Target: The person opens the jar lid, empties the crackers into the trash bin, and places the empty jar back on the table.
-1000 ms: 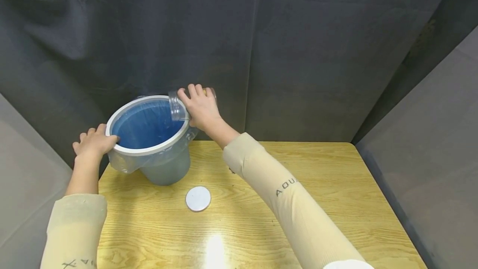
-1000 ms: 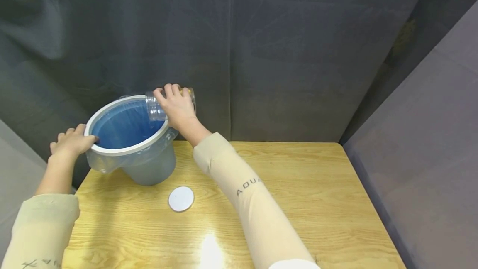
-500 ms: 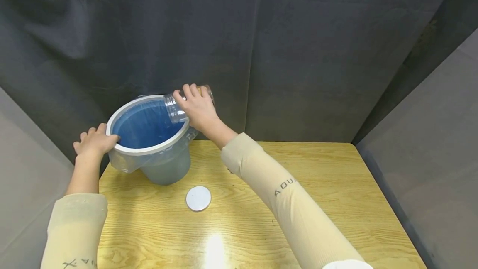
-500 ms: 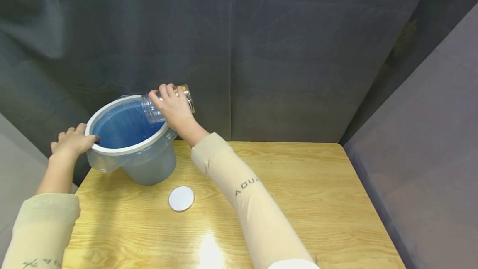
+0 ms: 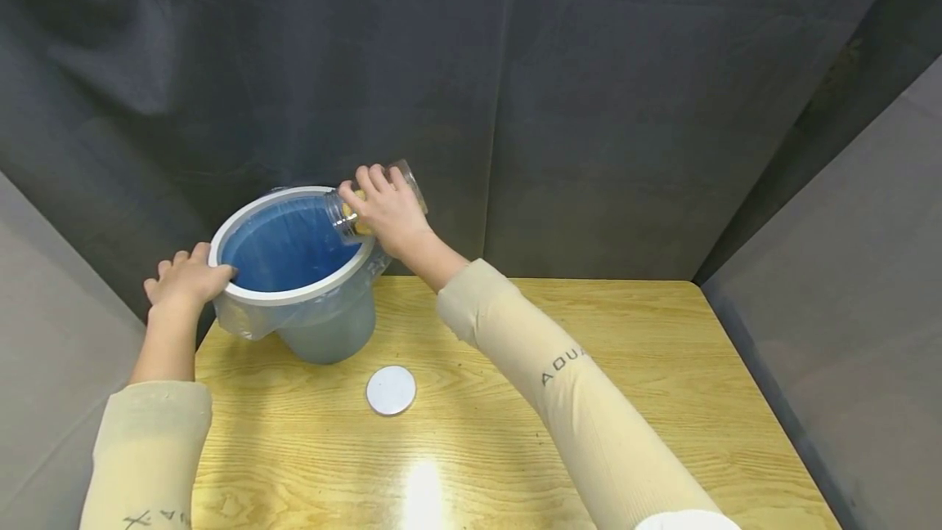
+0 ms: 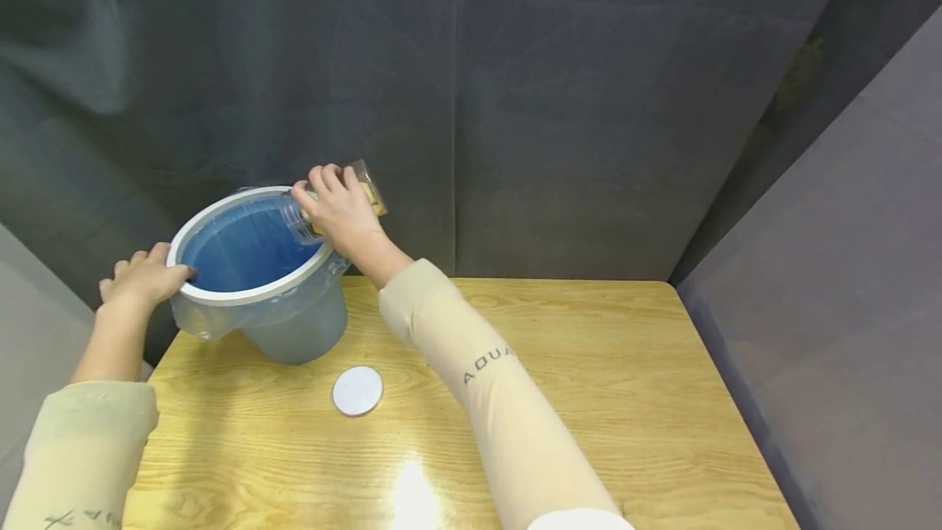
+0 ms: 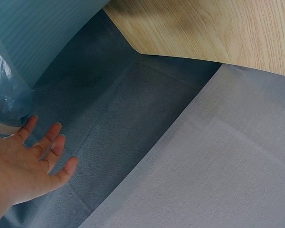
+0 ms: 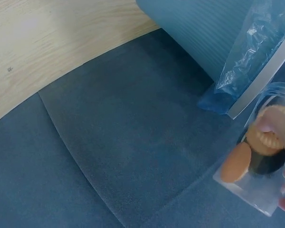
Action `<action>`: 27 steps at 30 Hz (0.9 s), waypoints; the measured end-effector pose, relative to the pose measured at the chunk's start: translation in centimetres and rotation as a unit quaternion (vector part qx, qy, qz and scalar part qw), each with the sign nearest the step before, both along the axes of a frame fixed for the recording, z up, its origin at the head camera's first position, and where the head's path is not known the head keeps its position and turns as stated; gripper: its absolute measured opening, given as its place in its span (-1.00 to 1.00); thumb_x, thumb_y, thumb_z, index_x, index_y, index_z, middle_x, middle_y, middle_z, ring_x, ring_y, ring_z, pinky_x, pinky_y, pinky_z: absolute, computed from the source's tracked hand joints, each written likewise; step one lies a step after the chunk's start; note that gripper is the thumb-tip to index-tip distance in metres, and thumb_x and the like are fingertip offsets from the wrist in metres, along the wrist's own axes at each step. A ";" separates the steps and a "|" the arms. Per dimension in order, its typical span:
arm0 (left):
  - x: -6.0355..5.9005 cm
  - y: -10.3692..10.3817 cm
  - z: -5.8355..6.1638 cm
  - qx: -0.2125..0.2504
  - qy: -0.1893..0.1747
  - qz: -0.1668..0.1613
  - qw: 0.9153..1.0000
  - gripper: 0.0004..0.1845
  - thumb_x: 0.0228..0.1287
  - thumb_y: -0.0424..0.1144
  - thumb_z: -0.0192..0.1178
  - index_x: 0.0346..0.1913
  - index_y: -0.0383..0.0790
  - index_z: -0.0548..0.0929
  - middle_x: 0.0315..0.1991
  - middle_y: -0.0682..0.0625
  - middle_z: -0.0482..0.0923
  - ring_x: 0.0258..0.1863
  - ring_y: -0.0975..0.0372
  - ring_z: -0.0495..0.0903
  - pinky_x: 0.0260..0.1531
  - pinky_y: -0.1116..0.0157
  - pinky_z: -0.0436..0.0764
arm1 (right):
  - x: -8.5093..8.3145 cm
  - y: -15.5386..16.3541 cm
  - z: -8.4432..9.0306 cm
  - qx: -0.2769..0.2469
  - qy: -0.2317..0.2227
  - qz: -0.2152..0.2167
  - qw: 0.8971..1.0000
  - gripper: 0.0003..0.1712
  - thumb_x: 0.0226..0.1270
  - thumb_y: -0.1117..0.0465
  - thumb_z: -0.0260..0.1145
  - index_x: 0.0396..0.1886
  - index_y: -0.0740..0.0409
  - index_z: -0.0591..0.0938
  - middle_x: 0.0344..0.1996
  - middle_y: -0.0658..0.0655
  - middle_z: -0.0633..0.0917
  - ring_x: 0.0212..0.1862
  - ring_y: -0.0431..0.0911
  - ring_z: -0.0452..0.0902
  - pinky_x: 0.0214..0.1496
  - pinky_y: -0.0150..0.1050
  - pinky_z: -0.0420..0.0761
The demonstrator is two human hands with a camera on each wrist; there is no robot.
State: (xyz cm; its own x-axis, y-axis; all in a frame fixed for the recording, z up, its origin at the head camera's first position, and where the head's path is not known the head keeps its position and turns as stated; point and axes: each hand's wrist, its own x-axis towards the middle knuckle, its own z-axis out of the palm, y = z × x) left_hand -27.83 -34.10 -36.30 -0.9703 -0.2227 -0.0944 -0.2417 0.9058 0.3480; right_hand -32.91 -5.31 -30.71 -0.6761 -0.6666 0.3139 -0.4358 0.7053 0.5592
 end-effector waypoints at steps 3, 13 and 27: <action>0.0 0.0 0.0 0.000 0.000 0.000 1.000 -0.23 0.24 0.06 -0.10 0.31 -0.45 0.02 0.16 -0.56 0.02 0.09 -0.39 -0.04 -0.03 -0.35 0.00 | 0.0 0.0 0.1 0.017 -0.010 -0.002 1.000 -0.15 -0.04 0.05 0.37 0.22 -0.05 0.13 0.19 0.17 0.23 0.22 0.04 0.14 0.26 -0.10 0.22; 0.0 0.1 0.1 0.003 -0.001 -0.004 1.000 -0.23 0.24 0.06 -0.10 0.31 -0.45 0.02 0.16 -0.57 0.01 0.09 -0.39 -0.04 -0.03 -0.35 -0.01 | -0.2 0.0 0.4 0.019 0.012 0.021 1.000 -0.19 -0.04 0.12 0.34 0.22 -0.05 0.15 0.23 0.16 0.22 0.25 0.03 0.12 0.30 -0.10 0.12; 0.0 0.1 0.1 0.000 -0.005 -0.003 1.000 -0.23 0.24 0.06 -0.10 0.31 -0.45 0.01 0.16 -0.56 0.01 0.09 -0.39 -0.04 -0.02 -0.35 0.00 | 0.1 0.2 0.8 0.033 0.058 0.071 0.995 -0.24 0.06 0.17 0.30 0.25 -0.14 0.16 0.28 0.11 0.21 0.29 0.00 0.09 0.39 -0.14 -0.03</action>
